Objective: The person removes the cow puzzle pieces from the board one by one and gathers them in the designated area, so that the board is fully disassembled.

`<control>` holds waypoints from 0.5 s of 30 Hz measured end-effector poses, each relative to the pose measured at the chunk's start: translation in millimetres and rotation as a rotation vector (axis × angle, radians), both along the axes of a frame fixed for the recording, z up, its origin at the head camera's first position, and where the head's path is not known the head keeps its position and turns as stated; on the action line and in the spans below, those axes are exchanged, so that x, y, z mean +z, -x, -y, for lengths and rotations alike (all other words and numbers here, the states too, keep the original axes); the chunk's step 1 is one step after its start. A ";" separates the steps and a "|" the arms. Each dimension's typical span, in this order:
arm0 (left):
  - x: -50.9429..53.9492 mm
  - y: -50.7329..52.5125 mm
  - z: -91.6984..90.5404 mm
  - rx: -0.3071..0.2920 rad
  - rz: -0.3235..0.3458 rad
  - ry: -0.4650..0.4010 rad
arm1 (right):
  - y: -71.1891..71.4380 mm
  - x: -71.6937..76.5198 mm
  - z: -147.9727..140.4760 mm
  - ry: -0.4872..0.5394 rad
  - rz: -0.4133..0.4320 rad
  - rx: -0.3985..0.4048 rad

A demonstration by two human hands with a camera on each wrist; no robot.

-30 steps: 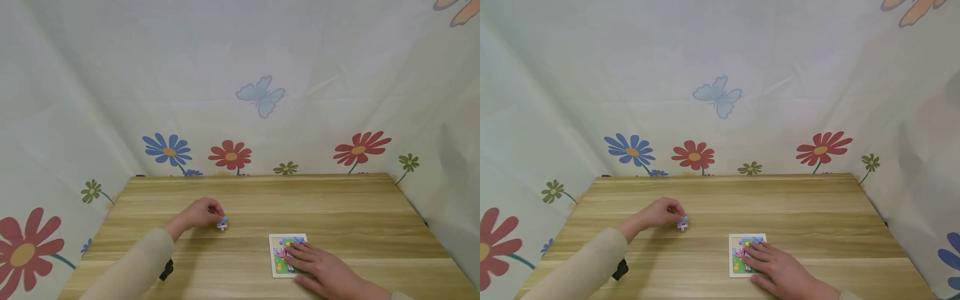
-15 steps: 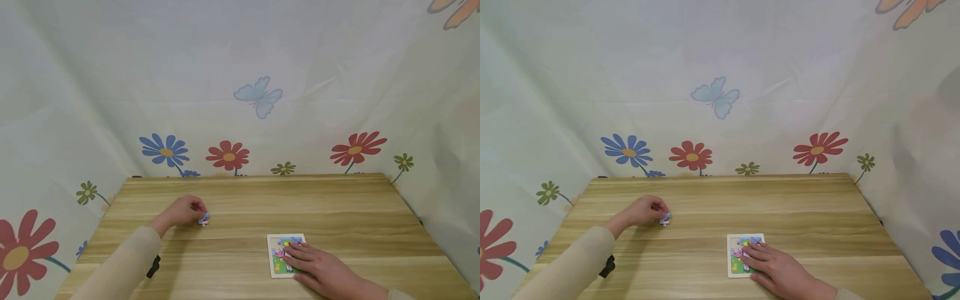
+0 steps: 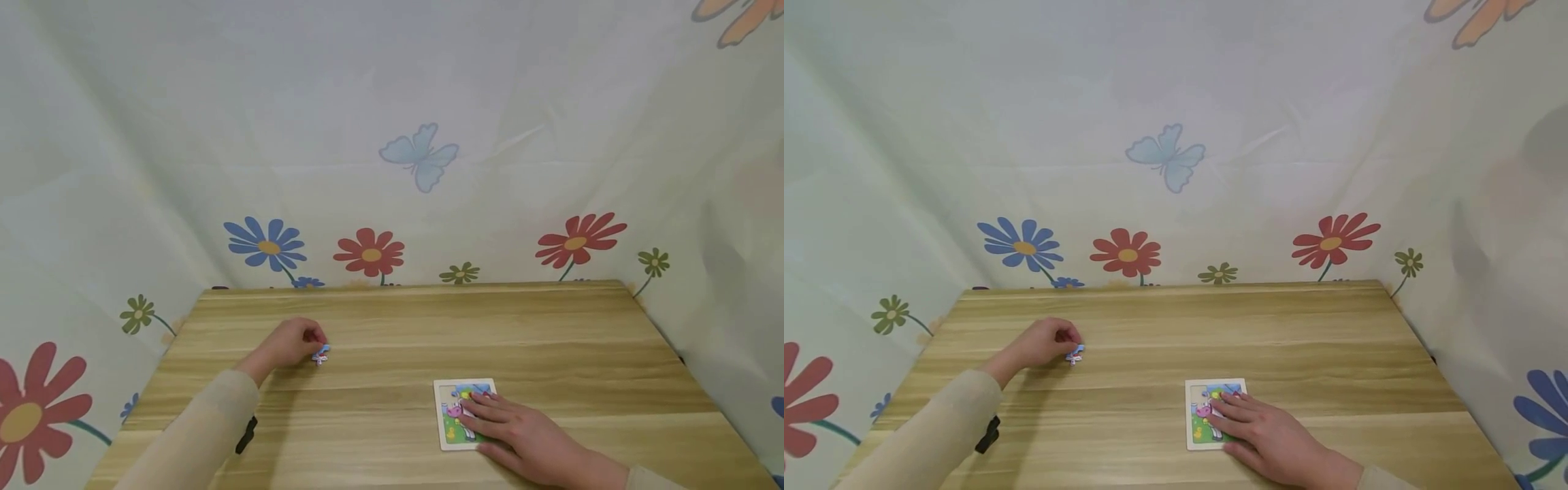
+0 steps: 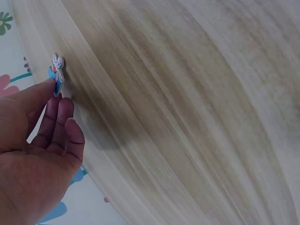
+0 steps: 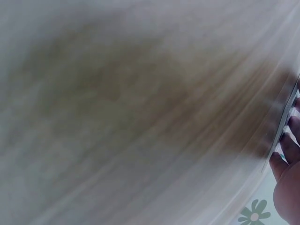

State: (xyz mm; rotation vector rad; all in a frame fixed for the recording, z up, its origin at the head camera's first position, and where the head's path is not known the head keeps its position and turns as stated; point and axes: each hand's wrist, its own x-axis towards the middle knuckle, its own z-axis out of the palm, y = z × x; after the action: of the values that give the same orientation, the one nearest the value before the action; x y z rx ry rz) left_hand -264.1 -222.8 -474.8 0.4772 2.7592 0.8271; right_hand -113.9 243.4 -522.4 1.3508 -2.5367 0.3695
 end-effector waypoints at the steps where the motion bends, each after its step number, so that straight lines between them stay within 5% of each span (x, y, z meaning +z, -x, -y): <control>1: -1.3 0.1 0.3 -0.002 -0.005 0.004 | 0.2 0.1 0.0 -0.001 0.002 0.001; 15: -11.9 1.1 -0.3 -0.004 -0.064 0.021 | 0.5 -0.2 0.1 -0.003 0.014 -0.003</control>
State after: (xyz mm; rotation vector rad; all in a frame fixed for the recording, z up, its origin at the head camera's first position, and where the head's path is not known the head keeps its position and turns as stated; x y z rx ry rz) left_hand -265.2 -222.5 -486.7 0.5135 2.8210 0.7950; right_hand -114.3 243.3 -522.6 1.3503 -2.5504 0.3763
